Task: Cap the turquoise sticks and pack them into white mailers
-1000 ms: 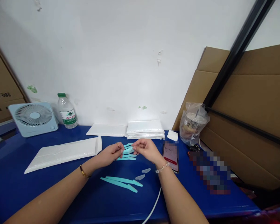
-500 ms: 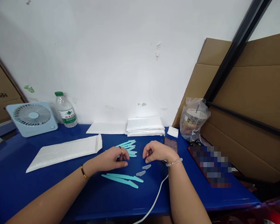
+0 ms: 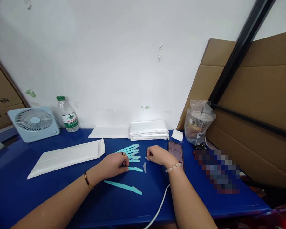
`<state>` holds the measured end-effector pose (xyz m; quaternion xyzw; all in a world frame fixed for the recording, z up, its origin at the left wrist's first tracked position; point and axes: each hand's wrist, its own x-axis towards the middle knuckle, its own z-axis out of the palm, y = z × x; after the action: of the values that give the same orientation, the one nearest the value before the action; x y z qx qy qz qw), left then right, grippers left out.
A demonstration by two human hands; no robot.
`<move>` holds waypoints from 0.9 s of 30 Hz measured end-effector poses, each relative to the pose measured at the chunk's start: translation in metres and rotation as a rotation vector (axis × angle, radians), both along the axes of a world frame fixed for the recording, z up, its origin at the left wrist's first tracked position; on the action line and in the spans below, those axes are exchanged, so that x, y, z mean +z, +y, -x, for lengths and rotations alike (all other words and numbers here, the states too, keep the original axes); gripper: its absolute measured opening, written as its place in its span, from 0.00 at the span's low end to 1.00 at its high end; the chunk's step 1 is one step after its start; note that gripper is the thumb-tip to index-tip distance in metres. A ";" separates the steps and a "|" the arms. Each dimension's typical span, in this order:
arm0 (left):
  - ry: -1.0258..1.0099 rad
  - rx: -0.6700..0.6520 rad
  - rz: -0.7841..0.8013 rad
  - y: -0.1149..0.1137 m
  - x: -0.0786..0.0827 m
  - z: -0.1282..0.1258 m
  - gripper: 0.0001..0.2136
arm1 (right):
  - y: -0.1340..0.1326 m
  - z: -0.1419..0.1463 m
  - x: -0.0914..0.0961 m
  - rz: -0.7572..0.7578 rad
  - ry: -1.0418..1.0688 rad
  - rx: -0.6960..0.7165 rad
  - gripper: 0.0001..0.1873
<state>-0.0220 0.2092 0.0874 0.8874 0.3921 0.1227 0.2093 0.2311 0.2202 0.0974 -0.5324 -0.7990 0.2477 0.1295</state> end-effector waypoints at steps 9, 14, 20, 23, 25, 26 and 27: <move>-0.107 0.136 0.074 0.012 0.000 0.004 0.08 | -0.004 0.003 0.011 0.201 0.348 0.111 0.11; -0.119 0.129 0.065 0.014 -0.001 0.005 0.07 | -0.006 0.008 0.013 0.200 0.329 0.133 0.11; -0.107 0.113 -0.032 0.011 0.000 0.002 0.06 | -0.005 0.025 0.004 0.127 0.338 0.133 0.08; -0.073 0.160 -0.115 0.015 0.000 0.003 0.06 | -0.005 0.023 0.003 0.035 0.330 0.077 0.08; -0.061 0.202 -0.161 0.017 0.003 0.005 0.06 | -0.005 0.016 0.005 -0.019 0.289 0.088 0.08; -0.067 0.215 -0.175 0.016 0.005 0.006 0.07 | -0.005 0.012 0.007 -0.017 0.251 0.126 0.08; -0.080 0.211 -0.175 0.014 0.007 0.006 0.10 | -0.005 0.009 0.008 0.006 0.203 0.178 0.09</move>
<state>-0.0282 0.2230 0.0946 0.8504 0.4624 0.2132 0.1325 0.2220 0.2153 0.1051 -0.4321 -0.8250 0.3132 0.1857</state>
